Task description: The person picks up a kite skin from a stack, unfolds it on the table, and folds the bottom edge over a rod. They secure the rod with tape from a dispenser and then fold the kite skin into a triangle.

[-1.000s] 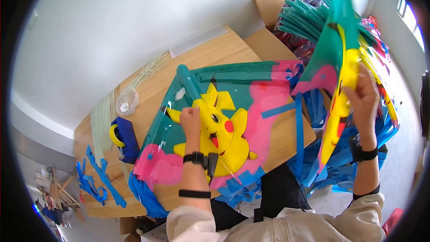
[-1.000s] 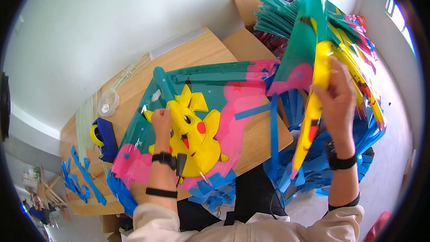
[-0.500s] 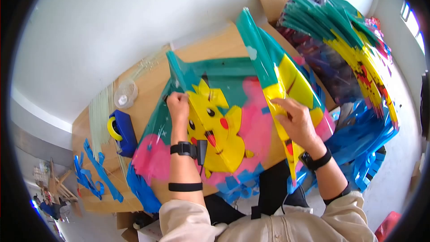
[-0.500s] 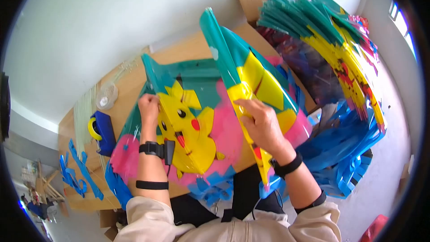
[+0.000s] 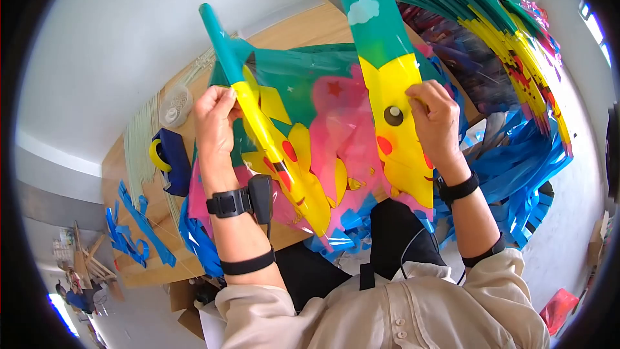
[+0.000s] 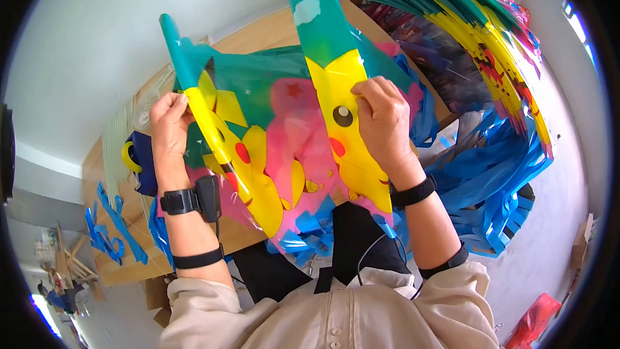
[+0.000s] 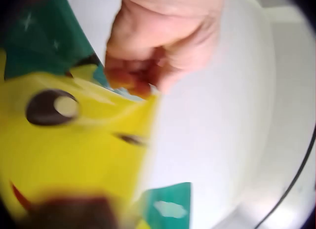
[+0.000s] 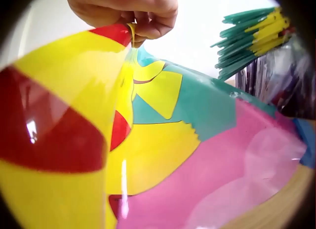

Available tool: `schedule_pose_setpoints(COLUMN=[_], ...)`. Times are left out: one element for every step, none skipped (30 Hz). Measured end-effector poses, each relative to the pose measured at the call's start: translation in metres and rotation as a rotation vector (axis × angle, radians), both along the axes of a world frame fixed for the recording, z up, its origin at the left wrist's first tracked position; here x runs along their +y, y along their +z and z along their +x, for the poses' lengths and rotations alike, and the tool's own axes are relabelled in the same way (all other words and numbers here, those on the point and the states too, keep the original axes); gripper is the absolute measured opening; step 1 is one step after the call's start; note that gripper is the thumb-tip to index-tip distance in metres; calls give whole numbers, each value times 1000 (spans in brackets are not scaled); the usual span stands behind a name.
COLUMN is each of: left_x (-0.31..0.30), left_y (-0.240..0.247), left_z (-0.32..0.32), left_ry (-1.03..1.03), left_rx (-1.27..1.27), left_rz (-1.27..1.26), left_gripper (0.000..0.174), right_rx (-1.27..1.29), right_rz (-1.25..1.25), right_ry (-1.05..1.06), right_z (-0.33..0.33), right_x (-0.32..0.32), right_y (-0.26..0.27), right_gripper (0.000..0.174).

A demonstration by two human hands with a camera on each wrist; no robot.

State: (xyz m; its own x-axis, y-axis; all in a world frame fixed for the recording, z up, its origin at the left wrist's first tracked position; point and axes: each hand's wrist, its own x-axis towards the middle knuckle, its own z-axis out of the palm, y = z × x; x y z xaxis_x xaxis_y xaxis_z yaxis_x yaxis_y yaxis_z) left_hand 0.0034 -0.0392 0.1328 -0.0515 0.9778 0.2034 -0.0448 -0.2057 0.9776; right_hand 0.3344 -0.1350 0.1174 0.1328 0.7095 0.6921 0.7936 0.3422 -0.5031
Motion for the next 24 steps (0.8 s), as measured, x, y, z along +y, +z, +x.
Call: schedule_pose_setpoints(left_x=[-5, -4, -2, -6, -12, -20, -29, -36, -43, -49, -57, -62, -64, -65, -69, -68, -67, -65, -63, -62, -64, -65, -62, -59], left_y=[2, 5, 4, 4, 4, 7, 9, 11, 9, 6, 5, 3, 1, 0, 4, 3, 0, -3, -6, -9, -7, -7, -9, -11], left_z=[2, 7, 14, 22, 32, 49, 67, 84, 102, 119, 133, 142, 146, 147, 146, 146, 147, 148, 148, 146, 142, 137, 126, 110], left_ry=[-89, -189, -138, -74, -104, -138, -138, -129, -149, -172, -231, -292, -320, -350, -407, -403, -446, -487, -525, -521, -427, -332, -233, -91], left_rx=[-63, -123, 40, 201, 200, 201, 296, 389, 346, 305, 166, 24, 56, 88, 114, 116, 112, 108, 58, 60, -16, -92, -150, -70], left_rz=[18, 40, 39, 34, 58, 85, 68, 51, 92, 132, 91, 52, 139, 225, 186, 187, 189, 190, 190, 192, 146, 100, 49, 59], left_gripper=[12, 12, 12, 13, 14, 15, 14, 13, 13, 14, 13, 13, 11, 9, 9, 9, 10, 11, 15, 15, 16, 17, 17, 16], right_rx=[116, 116, 161, 203, 139, 199, 182, 161, 132, 105, 71, 71, 130, 188, 226, 226, 235, 243, 406, 467, 506, 546, 559, 572], right_rz=[-42, -27, -70, -119, -121, -204, -211, -215, -223, -230, -221, -217, -226, -236, -265, -263, -280, -297, -312, -335, -289, -244, -237, -231], right_ry=[14, 6, 52, 110, 145, 215, 268, 329, 326, 319, 315, 325, 319, 312, 318, 323, 302, 283, 304, 271, 275, 278, 273, 266], right_z=[-1, -1, -5, -8, -11, -23, -33, -43, -52, -59, -61, -57, -50, -43, -39, -35, -33, -30, -26, -17, -6, 8, 22, 39], right_x=[-1, 0, -4, -6, -5, -11, -14, -16, -17, -19, -20, -18, -16, -14, -15, -15, -14, -13, -9, -6, -3, 1, 1, 1], right_y=[7, 15, 23, 27, 26, 34, 35, 36, 34, 32, 32, 30, 27, 25, 25, 23, 21, 18, 11, 8, 8, 10, 15, 19], right_gripper=[10, 10, 9, 8, 9, 23, 29, 35, 36, 38, 29, 29, 24, 19, 14, 14, 12, 11, 9, 6, 7, 7, 6, 5])
